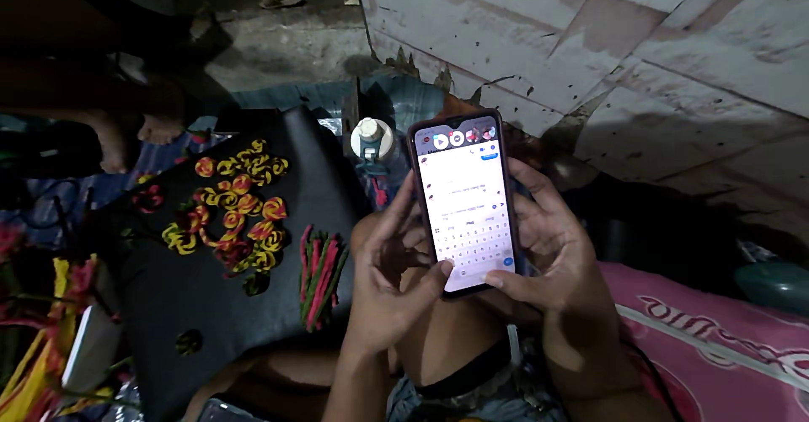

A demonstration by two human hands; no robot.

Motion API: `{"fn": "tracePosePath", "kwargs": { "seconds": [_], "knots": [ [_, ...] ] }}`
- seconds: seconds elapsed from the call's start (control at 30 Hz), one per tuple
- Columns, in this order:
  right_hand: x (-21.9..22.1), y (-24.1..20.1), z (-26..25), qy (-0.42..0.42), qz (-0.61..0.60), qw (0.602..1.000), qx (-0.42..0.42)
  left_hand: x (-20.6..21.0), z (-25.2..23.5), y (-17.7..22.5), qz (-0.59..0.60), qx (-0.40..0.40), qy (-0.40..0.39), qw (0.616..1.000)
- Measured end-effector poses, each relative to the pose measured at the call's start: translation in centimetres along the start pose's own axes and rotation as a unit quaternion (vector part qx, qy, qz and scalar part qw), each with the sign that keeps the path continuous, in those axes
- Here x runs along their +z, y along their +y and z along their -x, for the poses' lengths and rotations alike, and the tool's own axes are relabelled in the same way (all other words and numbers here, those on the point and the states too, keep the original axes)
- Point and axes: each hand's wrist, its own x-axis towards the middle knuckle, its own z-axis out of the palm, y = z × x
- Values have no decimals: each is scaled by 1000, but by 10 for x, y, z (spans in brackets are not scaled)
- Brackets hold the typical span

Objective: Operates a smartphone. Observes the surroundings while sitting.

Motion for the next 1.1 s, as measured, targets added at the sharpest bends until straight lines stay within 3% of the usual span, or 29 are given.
{"fn": "tracePosePath", "kwargs": {
  "seconds": [0.27,0.83,1.1],
  "knots": [
    [-1,-3,1,-14,-13,1000,13,-2,-1,2,4,1,-11,1000],
    [2,-4,1,35,26,999,14,1,0,3,2,-9,-12,1000],
    [0,-4,2,6,2,1000,15,0,0,5,8,-8,-16,1000]
  ]
}}
